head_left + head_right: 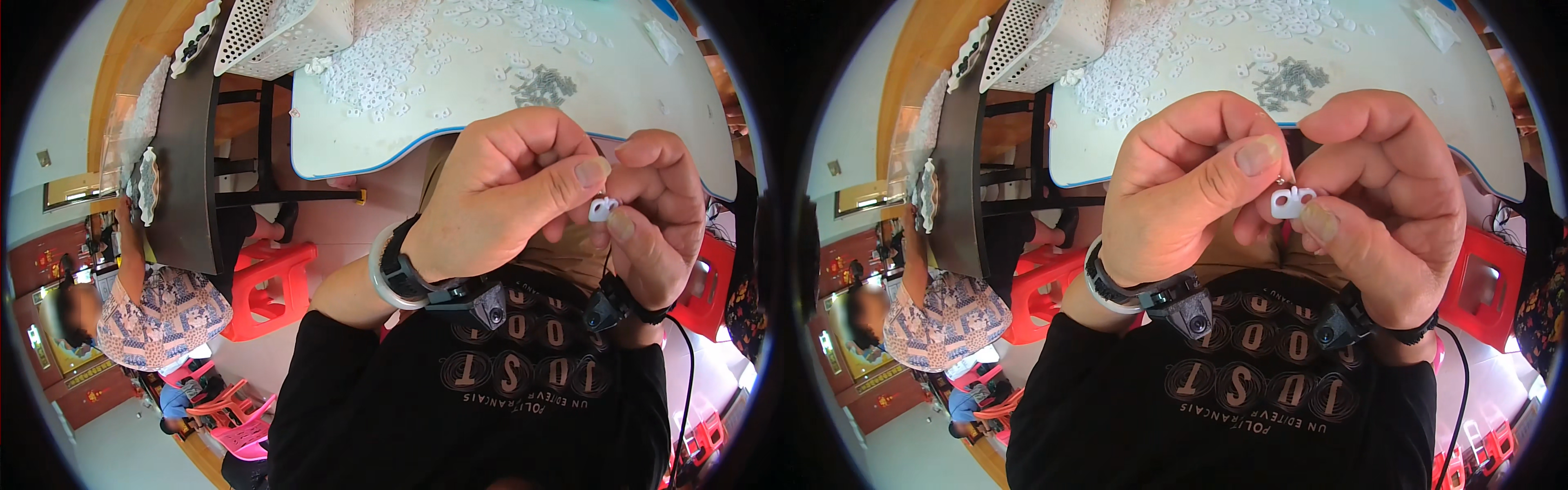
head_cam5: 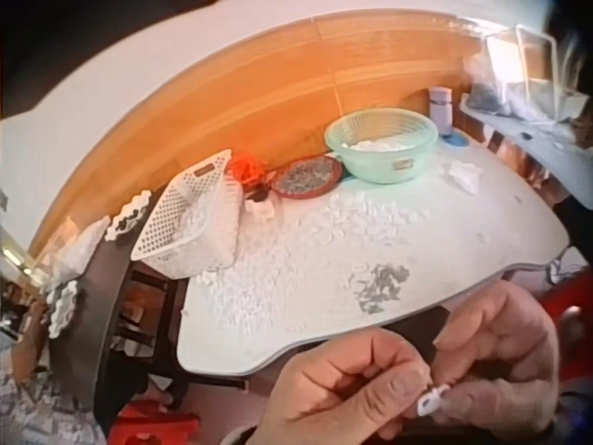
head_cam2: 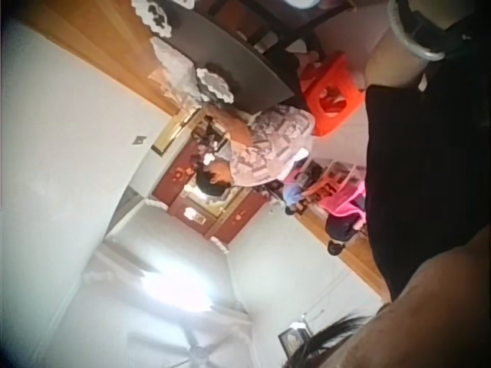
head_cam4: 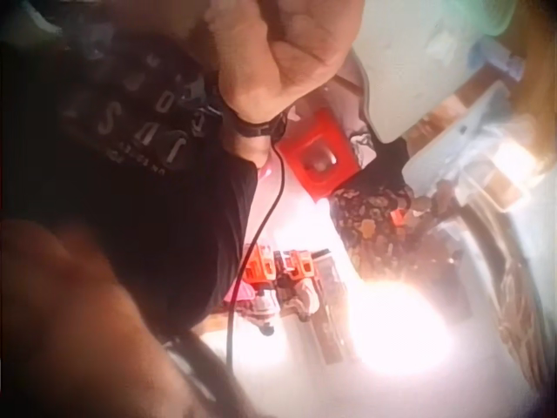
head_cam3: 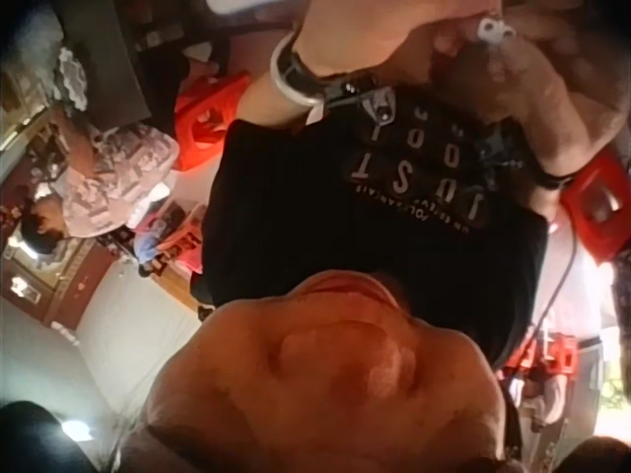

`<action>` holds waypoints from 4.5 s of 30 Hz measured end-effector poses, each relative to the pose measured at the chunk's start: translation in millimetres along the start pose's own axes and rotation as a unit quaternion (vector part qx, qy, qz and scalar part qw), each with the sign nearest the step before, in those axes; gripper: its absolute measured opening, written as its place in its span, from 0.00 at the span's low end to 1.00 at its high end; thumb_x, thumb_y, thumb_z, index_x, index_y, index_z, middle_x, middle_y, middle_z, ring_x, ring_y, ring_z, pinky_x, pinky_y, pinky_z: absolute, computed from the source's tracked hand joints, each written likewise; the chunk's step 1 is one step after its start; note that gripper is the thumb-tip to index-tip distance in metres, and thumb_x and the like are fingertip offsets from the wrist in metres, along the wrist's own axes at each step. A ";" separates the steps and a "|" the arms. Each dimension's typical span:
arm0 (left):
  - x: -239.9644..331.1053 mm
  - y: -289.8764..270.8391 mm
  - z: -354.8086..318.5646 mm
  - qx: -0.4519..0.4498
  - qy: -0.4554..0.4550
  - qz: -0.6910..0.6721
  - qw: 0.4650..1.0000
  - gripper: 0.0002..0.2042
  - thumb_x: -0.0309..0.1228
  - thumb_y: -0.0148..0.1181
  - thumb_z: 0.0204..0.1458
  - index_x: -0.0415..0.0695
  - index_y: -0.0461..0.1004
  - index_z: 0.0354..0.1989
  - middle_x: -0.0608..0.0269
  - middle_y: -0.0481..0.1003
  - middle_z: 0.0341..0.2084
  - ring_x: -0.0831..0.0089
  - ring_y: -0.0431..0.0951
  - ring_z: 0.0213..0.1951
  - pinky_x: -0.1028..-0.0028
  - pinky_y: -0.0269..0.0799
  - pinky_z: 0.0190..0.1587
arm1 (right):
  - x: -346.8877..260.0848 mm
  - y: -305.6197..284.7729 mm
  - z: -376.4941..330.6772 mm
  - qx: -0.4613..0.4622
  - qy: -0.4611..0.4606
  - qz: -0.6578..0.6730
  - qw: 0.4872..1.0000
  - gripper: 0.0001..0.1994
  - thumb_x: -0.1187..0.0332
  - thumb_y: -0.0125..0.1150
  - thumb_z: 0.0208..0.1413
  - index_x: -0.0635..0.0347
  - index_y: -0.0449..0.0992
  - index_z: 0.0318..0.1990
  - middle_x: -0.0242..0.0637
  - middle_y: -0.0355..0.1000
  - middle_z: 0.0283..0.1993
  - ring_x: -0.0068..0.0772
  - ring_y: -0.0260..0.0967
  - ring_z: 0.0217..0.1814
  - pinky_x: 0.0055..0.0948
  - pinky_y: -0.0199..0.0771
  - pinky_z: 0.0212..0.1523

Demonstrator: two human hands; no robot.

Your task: Manually assembling small white plastic components by inserting metal pins into them at a factory workstation.

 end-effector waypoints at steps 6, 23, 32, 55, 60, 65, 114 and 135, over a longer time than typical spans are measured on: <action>-3.6 0.8 -2.1 0.004 -0.034 0.025 0.999 0.09 0.32 0.57 0.58 0.38 0.72 0.35 0.66 0.74 0.24 0.83 0.72 0.23 0.85 0.65 0.22 | 0.2 3.1 0.0 -0.005 -0.009 0.010 1.000 0.24 0.75 0.59 0.47 0.71 0.58 0.52 0.38 0.73 0.27 0.16 0.64 0.24 0.12 0.61 0.27; 5.5 -3.4 -2.3 0.014 0.015 0.090 0.996 0.07 0.26 0.61 0.54 0.38 0.71 0.26 0.74 0.68 0.17 0.90 0.62 0.20 0.84 0.55 0.21 | 11.0 2.3 0.6 0.010 0.038 0.025 0.999 0.23 0.77 0.58 0.44 0.70 0.59 0.49 0.36 0.72 0.26 0.15 0.63 0.21 0.11 0.59 0.25; 17.8 -7.3 1.2 0.027 0.073 0.179 0.981 0.07 0.25 0.61 0.51 0.38 0.72 0.24 0.73 0.68 0.14 0.89 0.61 0.18 0.83 0.55 0.20 | 1.0 3.0 -5.9 0.063 -0.045 -0.043 0.996 0.16 0.83 0.54 0.46 0.65 0.61 0.44 0.35 0.70 0.29 0.14 0.61 0.23 0.11 0.58 0.24; 8.3 -6.7 -1.6 0.047 0.049 0.088 0.994 0.05 0.26 0.57 0.56 0.37 0.71 0.33 0.66 0.75 0.24 0.86 0.72 0.24 0.86 0.65 0.24 | 14.7 1.7 -2.9 0.063 -0.032 0.061 0.996 0.11 0.76 0.56 0.55 0.65 0.64 0.45 0.34 0.71 0.31 0.14 0.63 0.28 0.14 0.63 0.29; 13.4 -8.9 -2.6 0.050 0.066 0.087 0.993 0.06 0.27 0.58 0.56 0.36 0.72 0.36 0.64 0.76 0.27 0.83 0.73 0.26 0.85 0.67 0.27 | 24.4 4.7 -4.4 0.026 -0.014 0.027 0.999 0.05 0.72 0.56 0.58 0.65 0.70 0.38 0.30 0.70 0.30 0.13 0.63 0.28 0.14 0.64 0.30; 16.3 -6.5 -4.0 0.048 0.114 0.159 0.979 0.06 0.25 0.57 0.56 0.35 0.72 0.34 0.64 0.75 0.25 0.81 0.73 0.27 0.83 0.68 0.29 | 22.1 2.3 -5.7 0.052 -0.006 0.027 0.998 0.04 0.73 0.55 0.58 0.64 0.71 0.37 0.30 0.70 0.28 0.14 0.63 0.27 0.15 0.64 0.30; 39.3 8.1 7.2 -0.113 0.274 0.246 0.923 0.07 0.20 0.67 0.39 0.42 0.76 0.27 0.65 0.74 0.24 0.71 0.72 0.29 0.75 0.67 0.33 | 56.7 32.3 -8.5 -0.097 0.185 0.393 0.896 0.12 0.69 0.54 0.58 0.73 0.69 0.41 0.38 0.67 0.22 0.22 0.61 0.14 0.18 0.61 0.12; 12.2 -139.0 32.3 0.270 0.174 0.698 0.641 0.05 0.23 0.61 0.43 0.41 0.73 0.29 0.56 0.70 0.28 0.55 0.72 0.33 0.61 0.68 0.35 | 35.4 -244.7 31.5 0.271 0.049 -0.658 0.700 0.15 0.59 0.55 0.54 0.65 0.75 0.32 0.44 0.73 0.26 0.42 0.72 0.28 0.36 0.69 0.34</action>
Point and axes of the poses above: each hand's wrist, its own z-axis towards the middle knuckle, its own y-axis out of the palm, x = y × z, the point moved 10 cm from there along z, towards the middle knuckle
